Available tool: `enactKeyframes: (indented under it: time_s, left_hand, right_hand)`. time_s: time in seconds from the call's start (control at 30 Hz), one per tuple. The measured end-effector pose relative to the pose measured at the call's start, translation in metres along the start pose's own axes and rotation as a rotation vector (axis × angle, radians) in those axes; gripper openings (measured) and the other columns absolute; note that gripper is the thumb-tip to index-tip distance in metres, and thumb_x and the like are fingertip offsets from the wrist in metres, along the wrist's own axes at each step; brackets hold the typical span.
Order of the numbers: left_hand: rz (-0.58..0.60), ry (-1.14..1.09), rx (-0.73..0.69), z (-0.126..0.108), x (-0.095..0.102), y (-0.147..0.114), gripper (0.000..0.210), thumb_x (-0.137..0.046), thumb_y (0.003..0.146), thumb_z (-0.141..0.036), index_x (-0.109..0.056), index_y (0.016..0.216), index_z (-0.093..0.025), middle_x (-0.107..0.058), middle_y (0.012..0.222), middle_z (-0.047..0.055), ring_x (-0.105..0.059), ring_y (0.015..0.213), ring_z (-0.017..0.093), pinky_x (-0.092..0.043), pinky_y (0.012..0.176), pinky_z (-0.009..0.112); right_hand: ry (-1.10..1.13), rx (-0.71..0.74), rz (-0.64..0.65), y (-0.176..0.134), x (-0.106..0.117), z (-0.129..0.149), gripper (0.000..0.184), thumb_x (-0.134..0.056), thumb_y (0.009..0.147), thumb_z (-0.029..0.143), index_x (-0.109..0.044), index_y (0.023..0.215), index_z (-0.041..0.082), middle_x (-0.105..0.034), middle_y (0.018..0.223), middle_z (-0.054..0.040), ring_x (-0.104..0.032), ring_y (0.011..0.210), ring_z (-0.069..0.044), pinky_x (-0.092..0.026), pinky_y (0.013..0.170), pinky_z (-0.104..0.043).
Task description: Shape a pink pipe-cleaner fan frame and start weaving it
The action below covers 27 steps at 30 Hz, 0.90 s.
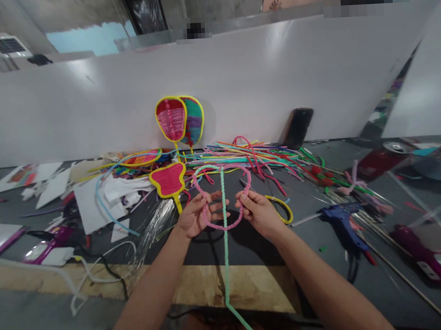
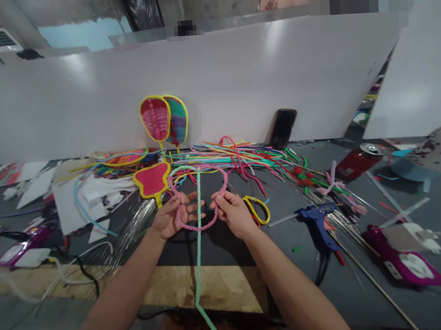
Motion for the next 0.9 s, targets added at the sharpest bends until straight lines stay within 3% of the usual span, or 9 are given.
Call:
enactKeyframes:
  time_s: [0.17, 0.33, 0.43, 0.53, 0.73, 0.9]
  left_hand:
    - [0.019, -0.030, 0.031, 0.003, -0.003, -0.001, 0.014, -0.061, 0.076, -0.028, -0.058, 0.076, -0.014, -0.062, 0.113, 0.011, -0.057, 0.109, 0.031, -0.039, 0.093, 0.057]
    - [-0.039, -0.126, 0.029, 0.006, 0.003, 0.002, 0.033, -0.054, 0.080, -0.048, -0.060, 0.096, -0.020, -0.070, 0.095, 0.008, -0.063, 0.098, 0.028, -0.045, 0.086, 0.054]
    - [-0.086, -0.013, 0.084, 0.014, 0.010, 0.004, 0.023, -0.058, 0.082, -0.033, -0.059, 0.101, -0.021, -0.071, 0.092, 0.006, -0.067, 0.084, 0.022, -0.053, 0.076, 0.042]
    - [-0.049, 0.121, 0.148, 0.023, 0.011, 0.003, 0.018, -0.061, 0.079, -0.019, -0.060, 0.097, -0.018, -0.068, 0.098, 0.008, -0.067, 0.078, 0.019, -0.056, 0.066, 0.033]
    - [0.096, 0.111, 0.190, 0.025, -0.001, -0.001, 0.023, -0.063, 0.078, -0.030, -0.059, 0.095, -0.014, -0.062, 0.106, 0.010, -0.066, 0.087, 0.024, -0.055, 0.073, 0.046]
    - [0.133, 0.142, 0.191, 0.027, -0.002, -0.002, 0.013, -0.063, 0.078, -0.023, -0.057, 0.080, -0.010, -0.059, 0.110, 0.012, -0.061, 0.097, 0.027, -0.055, 0.075, 0.047]
  right_hand:
    - [0.029, -0.029, 0.003, 0.000, 0.000, 0.000, 0.027, -0.072, 0.066, 0.038, -0.063, 0.081, 0.018, -0.061, 0.063, 0.0016, -0.037, 0.042, -0.003, -0.025, 0.039, -0.016]
    - [0.119, -0.030, 0.045, -0.002, -0.003, 0.000, 0.023, -0.071, 0.069, 0.037, -0.064, 0.081, 0.019, -0.062, 0.065, 0.0016, -0.039, 0.043, -0.003, -0.029, 0.041, -0.016]
    - [0.110, -0.024, 0.084, -0.002, -0.006, -0.001, 0.022, -0.070, 0.071, 0.037, -0.065, 0.083, 0.019, -0.063, 0.070, 0.0004, -0.042, 0.046, -0.004, -0.033, 0.042, -0.017]
    - [0.063, -0.021, 0.081, -0.002, -0.006, -0.003, 0.023, -0.071, 0.069, 0.037, -0.067, 0.084, 0.019, -0.062, 0.071, 0.0010, -0.044, 0.047, -0.005, -0.034, 0.043, -0.018]
    - [-0.002, 0.001, 0.072, 0.002, -0.001, -0.008, 0.023, -0.072, 0.069, 0.036, -0.067, 0.084, 0.019, -0.053, 0.061, 0.0044, -0.046, 0.050, -0.005, -0.035, 0.044, -0.017]
    - [0.015, -0.027, 0.065, 0.002, 0.000, -0.010, 0.026, -0.074, 0.067, 0.036, -0.066, 0.084, 0.018, -0.053, 0.062, 0.0049, -0.046, 0.050, -0.004, -0.035, 0.044, -0.016]
Point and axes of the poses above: each hand's wrist, its own y-axis towards the middle knuckle, its own x-axis out of the back of the hand, z = x × y, the point moved 5 cm from there along y, towards the middle knuckle
